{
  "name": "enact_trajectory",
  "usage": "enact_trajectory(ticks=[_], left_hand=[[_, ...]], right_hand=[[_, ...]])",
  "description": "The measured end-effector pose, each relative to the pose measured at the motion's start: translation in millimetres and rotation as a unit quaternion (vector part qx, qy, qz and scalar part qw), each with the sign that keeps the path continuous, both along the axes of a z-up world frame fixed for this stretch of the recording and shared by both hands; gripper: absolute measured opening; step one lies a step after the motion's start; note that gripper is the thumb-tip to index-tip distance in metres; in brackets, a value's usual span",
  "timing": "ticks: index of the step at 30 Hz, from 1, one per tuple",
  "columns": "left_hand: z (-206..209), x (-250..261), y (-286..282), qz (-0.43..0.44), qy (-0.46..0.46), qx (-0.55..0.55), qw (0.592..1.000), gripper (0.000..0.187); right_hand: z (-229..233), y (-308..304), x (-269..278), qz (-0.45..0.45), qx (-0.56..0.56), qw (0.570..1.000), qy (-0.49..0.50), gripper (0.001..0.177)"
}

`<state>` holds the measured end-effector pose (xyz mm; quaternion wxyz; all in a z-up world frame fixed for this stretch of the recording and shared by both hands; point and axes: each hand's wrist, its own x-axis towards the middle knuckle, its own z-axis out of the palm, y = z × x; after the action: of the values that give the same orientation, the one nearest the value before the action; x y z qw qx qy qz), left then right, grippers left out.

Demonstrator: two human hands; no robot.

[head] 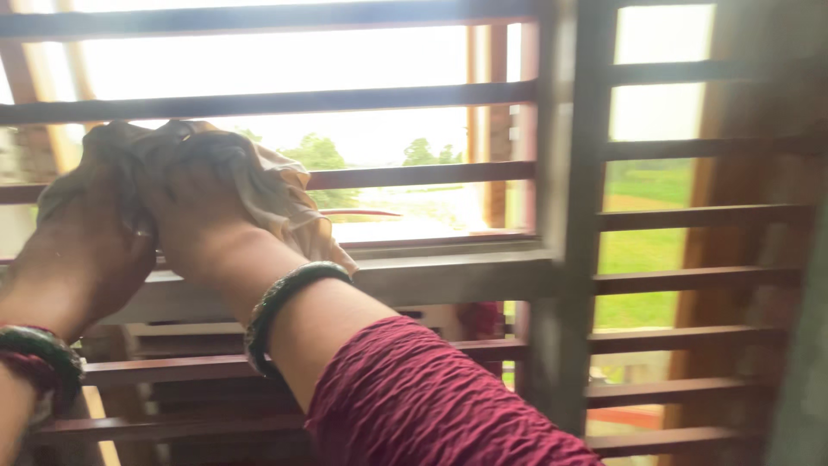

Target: The person wrings out a cloth in a bucket of water and wipes the windowsill and the vertical frames of a window.

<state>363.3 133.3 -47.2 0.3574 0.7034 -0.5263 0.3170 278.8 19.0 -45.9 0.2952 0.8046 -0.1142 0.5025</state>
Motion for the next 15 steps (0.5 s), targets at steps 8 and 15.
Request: enact_trajectory(ticks=[8, 15], left_hand=[[-2.9, 119.5, 16.0, 0.061, 0.01, 0.012, 0.998, 0.068], [-21.7, 142.1, 15.4, 0.055, -0.041, -0.021, 0.997, 0.07]], right_hand=[[-9.2, -4.5, 141.1, 0.07, 0.007, 0.998, -0.007, 0.086], [-22.7, -4.4, 144.0, 0.112, -0.027, 0.992, -0.044, 0.075]])
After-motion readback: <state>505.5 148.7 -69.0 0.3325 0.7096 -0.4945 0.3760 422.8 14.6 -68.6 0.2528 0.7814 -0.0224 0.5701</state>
